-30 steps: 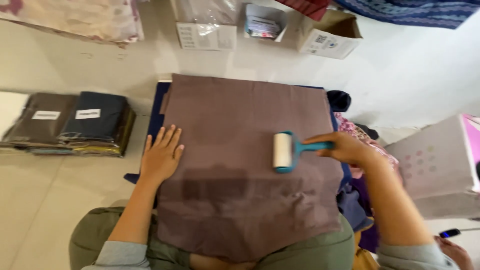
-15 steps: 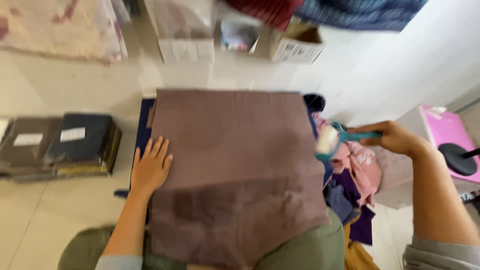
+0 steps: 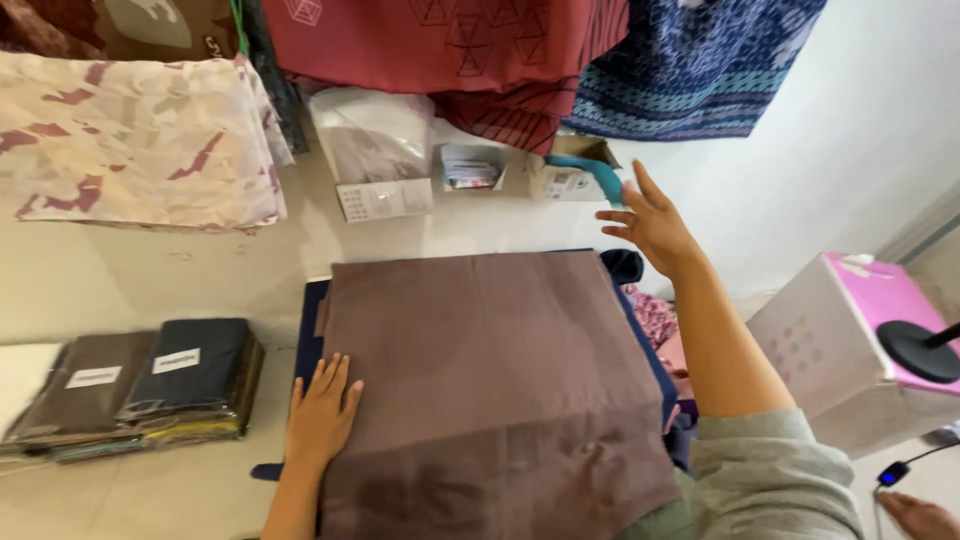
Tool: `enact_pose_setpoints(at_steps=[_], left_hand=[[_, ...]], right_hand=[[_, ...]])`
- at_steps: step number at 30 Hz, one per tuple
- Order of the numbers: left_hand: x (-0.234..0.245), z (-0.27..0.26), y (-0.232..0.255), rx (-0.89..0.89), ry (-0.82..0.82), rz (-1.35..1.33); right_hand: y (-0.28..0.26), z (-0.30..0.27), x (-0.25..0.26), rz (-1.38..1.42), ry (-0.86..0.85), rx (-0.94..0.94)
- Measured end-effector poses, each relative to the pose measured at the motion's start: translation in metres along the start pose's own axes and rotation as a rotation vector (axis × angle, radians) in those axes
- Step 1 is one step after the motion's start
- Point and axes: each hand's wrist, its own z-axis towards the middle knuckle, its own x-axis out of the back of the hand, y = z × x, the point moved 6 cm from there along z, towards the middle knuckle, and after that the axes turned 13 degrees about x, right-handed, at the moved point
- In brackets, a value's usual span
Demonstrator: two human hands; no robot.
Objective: Unfolding a piece of fabric and using a lint roller to remove debris from its surface.
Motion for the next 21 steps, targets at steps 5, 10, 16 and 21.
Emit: enact_pose_setpoints(at_steps=[5, 10, 16, 21], left_hand=[[0.051, -0.040, -0.009, -0.346, 0.550, -0.656], [0.068, -0.069, -0.029, -0.222, 0.593, -0.720], [0.053, -0.105, -0.062, 0.430, 0.176, -0.942], [0.043, -0.129, -0.074, 0.651, 0.053, -0.954]], right_hand=[[0.088, -0.074, 0.047, 0.337, 0.261, 0.084], [0.133, -0.213, 0.070, -0.478, 0.420, 0.257], [0.209, -0.299, 0.118, -0.449, 0.575, -0.041], [0.245, -0.307, 0.127, -0.146, 0.585, -0.137]])
